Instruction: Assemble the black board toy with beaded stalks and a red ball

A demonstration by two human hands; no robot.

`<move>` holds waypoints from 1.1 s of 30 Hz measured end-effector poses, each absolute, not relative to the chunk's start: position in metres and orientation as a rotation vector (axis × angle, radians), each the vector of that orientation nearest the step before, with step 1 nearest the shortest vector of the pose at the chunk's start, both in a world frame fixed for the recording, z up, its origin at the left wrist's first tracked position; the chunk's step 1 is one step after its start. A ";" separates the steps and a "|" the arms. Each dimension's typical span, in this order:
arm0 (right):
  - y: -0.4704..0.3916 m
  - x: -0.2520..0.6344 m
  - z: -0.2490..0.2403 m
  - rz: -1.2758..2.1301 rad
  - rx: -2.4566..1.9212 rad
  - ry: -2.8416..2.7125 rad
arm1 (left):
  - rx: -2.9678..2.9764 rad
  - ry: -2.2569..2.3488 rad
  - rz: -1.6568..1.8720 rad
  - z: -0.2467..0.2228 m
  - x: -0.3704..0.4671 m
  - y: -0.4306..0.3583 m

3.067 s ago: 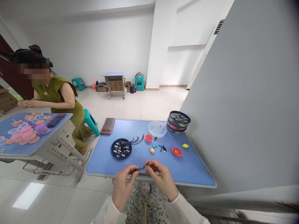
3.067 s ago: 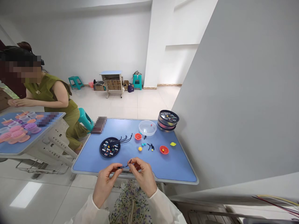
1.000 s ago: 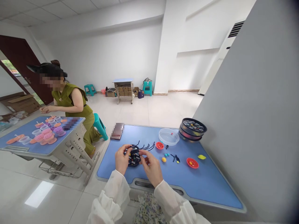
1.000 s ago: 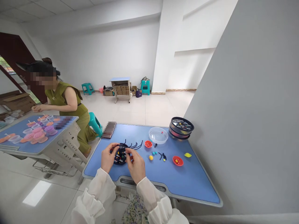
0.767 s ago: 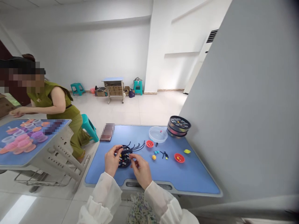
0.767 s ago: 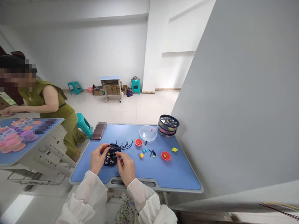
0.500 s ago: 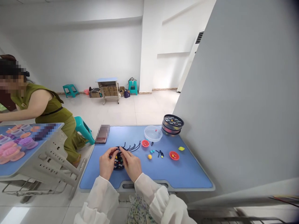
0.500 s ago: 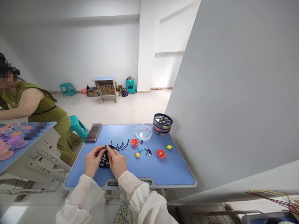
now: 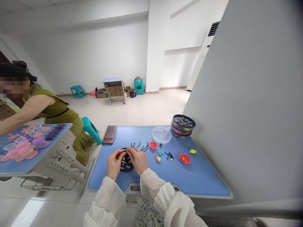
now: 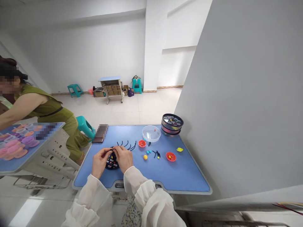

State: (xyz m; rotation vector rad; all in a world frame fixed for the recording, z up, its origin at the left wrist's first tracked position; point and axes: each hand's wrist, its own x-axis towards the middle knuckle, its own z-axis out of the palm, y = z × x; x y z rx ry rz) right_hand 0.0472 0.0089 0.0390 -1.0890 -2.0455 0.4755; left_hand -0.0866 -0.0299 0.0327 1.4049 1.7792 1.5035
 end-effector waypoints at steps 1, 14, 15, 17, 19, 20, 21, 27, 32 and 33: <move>0.009 0.047 0.038 0.477 -1.086 -2.053 | 1.392 1.770 1.507 0.031 -0.086 -0.030; 0.009 0.046 0.024 0.324 -1.168 -2.170 | 1.254 1.762 1.420 0.014 -0.085 -0.032; 0.009 0.046 0.023 0.295 -1.197 -2.186 | 1.242 1.766 1.405 0.015 -0.085 -0.032; 0.009 0.046 0.023 0.260 -1.239 -2.216 | 1.224 1.778 1.392 0.016 -0.084 -0.033; 0.010 0.046 0.024 0.245 -1.255 -2.243 | 1.221 1.783 1.396 0.017 -0.083 -0.034; 0.010 0.047 0.024 0.241 -1.257 -2.251 | 1.225 1.780 1.401 0.018 -0.082 -0.035; 0.011 0.047 0.025 0.238 -1.256 -2.255 | 1.229 1.775 1.407 0.018 -0.082 -0.035; 0.007 0.051 0.027 0.217 -1.237 -2.259 | 1.234 1.758 1.419 0.019 -0.081 -0.035; -0.004 0.067 0.022 0.228 -1.110 -2.151 | 1.237 1.761 1.443 0.018 -0.081 -0.035; -0.006 0.072 0.020 0.244 -1.093 -2.112 | 1.234 1.764 1.443 0.018 -0.080 -0.035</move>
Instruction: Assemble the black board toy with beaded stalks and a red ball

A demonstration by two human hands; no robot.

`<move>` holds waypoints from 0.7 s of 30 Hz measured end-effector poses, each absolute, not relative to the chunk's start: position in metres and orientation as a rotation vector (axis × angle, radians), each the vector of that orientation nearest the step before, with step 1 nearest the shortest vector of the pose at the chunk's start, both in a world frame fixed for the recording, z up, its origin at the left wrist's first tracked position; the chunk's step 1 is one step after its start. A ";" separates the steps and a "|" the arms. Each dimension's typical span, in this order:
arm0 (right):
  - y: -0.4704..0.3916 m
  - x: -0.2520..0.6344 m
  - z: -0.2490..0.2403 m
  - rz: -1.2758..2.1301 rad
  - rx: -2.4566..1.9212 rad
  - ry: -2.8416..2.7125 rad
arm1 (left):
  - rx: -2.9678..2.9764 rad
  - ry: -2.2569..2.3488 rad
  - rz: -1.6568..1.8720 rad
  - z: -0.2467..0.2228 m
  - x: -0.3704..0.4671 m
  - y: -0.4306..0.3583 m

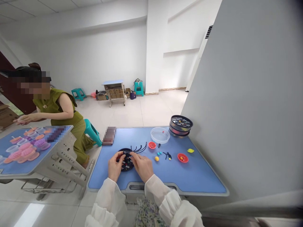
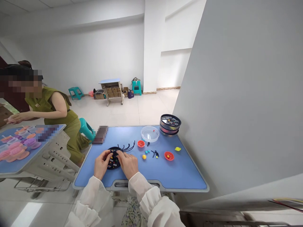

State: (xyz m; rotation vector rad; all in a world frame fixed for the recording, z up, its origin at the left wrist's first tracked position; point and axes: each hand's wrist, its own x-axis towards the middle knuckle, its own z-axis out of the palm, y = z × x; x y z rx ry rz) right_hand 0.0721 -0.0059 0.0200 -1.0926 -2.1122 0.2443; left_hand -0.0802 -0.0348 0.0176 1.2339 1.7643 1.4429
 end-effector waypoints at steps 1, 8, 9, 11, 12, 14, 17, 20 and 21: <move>-0.007 0.078 0.018 0.264 -1.092 -2.070 | 1.230 1.765 1.447 0.017 -0.080 -0.035; 0.003 0.146 0.015 0.304 -1.307 -1.808 | 1.325 1.789 1.482 0.015 -0.081 -0.038; 0.007 0.156 0.017 0.272 -1.328 -1.783 | 1.357 1.808 1.480 0.016 -0.081 -0.037; 0.013 0.173 0.021 0.214 -1.344 -1.755 | 1.424 1.838 1.459 0.020 -0.081 -0.035; 0.015 0.179 0.023 0.204 -1.337 -1.748 | 1.457 1.837 1.432 0.023 -0.081 -0.032; 0.016 0.183 0.025 0.242 -1.299 -1.747 | 1.498 1.796 1.351 0.029 -0.078 -0.026; 0.010 0.173 0.021 0.431 -1.222 -1.764 | 1.497 1.740 1.284 0.035 -0.072 -0.016; 0.004 0.151 0.017 0.680 -1.167 -1.781 | 1.481 1.733 1.305 0.037 -0.067 -0.010; 0.003 0.143 0.016 0.734 -1.163 -1.780 | 1.475 1.732 1.311 0.036 -0.065 -0.010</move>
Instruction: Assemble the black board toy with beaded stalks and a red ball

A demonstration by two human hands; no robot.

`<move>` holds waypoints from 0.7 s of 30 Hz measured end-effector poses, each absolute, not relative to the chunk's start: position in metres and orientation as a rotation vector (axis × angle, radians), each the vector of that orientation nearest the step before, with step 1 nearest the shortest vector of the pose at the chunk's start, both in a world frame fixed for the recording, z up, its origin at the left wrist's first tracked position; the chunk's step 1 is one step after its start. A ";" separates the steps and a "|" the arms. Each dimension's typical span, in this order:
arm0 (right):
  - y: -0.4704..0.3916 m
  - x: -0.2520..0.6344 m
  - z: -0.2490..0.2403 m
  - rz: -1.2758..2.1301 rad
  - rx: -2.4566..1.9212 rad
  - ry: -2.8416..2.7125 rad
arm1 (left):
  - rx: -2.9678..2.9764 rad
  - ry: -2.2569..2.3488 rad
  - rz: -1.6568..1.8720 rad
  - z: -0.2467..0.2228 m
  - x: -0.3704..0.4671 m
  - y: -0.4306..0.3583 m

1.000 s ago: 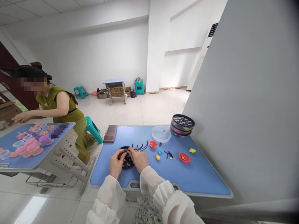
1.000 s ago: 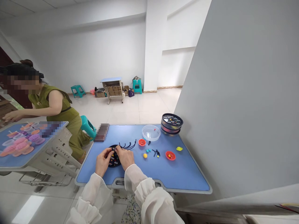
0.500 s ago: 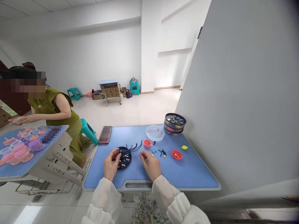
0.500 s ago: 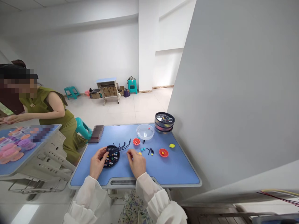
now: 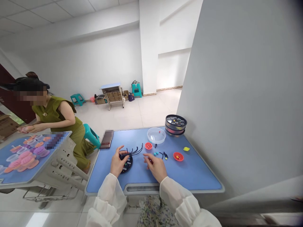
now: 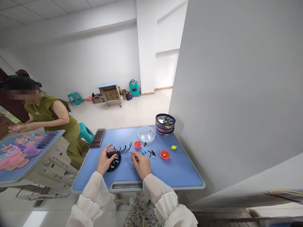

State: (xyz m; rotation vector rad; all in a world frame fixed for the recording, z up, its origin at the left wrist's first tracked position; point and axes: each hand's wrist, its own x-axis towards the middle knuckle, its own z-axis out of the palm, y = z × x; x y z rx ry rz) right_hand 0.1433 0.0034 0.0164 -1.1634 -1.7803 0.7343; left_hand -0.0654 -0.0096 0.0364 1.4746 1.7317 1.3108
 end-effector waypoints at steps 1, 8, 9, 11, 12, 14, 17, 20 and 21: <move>0.003 0.136 0.017 0.768 -1.174 -1.777 | 1.466 1.732 1.315 0.036 -0.065 -0.009; 0.018 0.103 0.039 0.847 -1.514 -1.771 | 1.418 1.719 1.316 0.030 -0.065 -0.007; 0.019 0.102 0.040 0.865 -1.532 -1.763 | 1.414 1.711 1.326 0.029 -0.065 -0.006; 0.020 0.101 0.041 0.887 -1.544 -1.745 | 1.413 1.691 1.351 0.026 -0.065 -0.005; 0.020 0.101 0.041 0.890 -1.546 -1.739 | 1.415 1.681 1.363 0.025 -0.065 -0.005; 0.020 0.101 0.040 0.892 -1.549 -1.736 | 1.420 1.663 1.378 0.022 -0.065 -0.005; 0.021 0.102 0.038 0.891 -1.550 -1.739 | 1.416 1.647 1.370 0.020 -0.066 -0.004; 0.022 0.101 0.038 0.890 -1.544 -1.741 | 1.401 1.635 1.358 0.018 -0.067 -0.003; 0.023 0.101 0.037 0.891 -1.539 -1.742 | 1.398 1.632 1.357 0.017 -0.067 -0.003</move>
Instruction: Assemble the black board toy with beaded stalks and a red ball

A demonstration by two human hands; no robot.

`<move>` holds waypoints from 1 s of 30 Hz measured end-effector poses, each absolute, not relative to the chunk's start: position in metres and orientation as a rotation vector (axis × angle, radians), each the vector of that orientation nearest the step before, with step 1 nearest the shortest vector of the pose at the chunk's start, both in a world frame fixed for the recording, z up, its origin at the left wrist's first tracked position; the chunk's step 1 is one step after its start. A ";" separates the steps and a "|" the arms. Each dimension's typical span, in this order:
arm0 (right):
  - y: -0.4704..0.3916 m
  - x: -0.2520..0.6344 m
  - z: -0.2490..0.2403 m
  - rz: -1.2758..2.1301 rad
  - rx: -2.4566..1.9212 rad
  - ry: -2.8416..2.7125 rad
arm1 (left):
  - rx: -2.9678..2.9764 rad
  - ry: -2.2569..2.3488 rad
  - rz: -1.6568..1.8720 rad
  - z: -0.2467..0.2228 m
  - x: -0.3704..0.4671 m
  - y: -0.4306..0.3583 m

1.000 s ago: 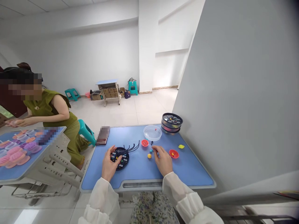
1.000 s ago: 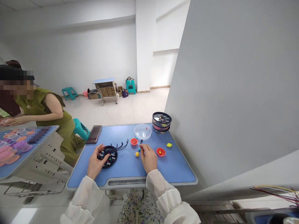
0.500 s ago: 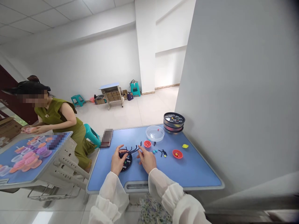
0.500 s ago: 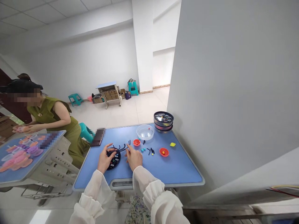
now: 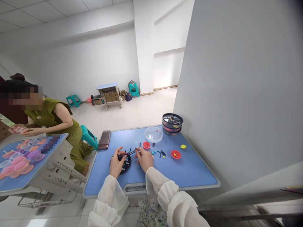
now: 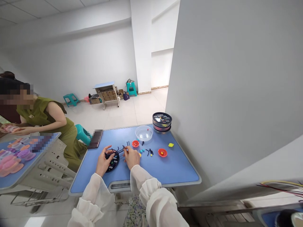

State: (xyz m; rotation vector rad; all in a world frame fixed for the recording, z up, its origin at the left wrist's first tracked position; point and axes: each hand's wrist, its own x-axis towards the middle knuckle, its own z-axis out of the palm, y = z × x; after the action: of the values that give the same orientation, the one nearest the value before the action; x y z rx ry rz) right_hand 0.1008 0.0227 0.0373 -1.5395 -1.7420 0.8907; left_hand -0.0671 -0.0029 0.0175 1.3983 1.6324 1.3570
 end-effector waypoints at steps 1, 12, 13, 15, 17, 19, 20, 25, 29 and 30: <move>0.023 0.100 0.037 0.892 -1.535 -1.742 | 1.397 1.630 1.357 0.017 -0.067 -0.003; 0.019 0.102 0.034 0.844 -1.511 -1.746 | 1.432 1.742 1.371 0.019 -0.072 -0.014; 0.018 0.102 0.034 0.842 -1.503 -1.748 | 1.428 1.765 1.359 0.019 -0.071 -0.015; 0.017 0.102 0.033 0.839 -1.484 -1.750 | 1.428 1.802 1.336 0.020 -0.070 -0.016; 0.016 0.101 0.033 0.838 -1.466 -1.747 | 1.435 1.808 1.335 0.021 -0.068 -0.016; 0.016 0.102 0.032 0.836 -1.455 -1.741 | 1.438 1.779 1.354 0.024 -0.068 -0.016; 0.016 0.105 0.032 0.834 -1.450 -1.737 | 1.442 1.757 1.364 0.025 -0.068 -0.017; 0.015 0.153 0.026 0.620 -1.477 -1.726 | 1.498 1.867 1.442 0.029 -0.073 -0.035; 0.016 0.202 0.028 0.210 -1.709 -1.829 | 1.620 2.109 1.707 0.028 -0.052 -0.059; 0.016 0.209 0.029 0.158 -1.781 -1.898 | 1.759 2.032 1.682 0.029 -0.041 -0.062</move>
State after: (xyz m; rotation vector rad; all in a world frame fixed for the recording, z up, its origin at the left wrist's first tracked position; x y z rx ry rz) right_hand 0.2090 0.0163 0.0290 -1.7806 -1.8980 0.1576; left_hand -0.0405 -0.0624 0.0285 1.7588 2.0317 1.6824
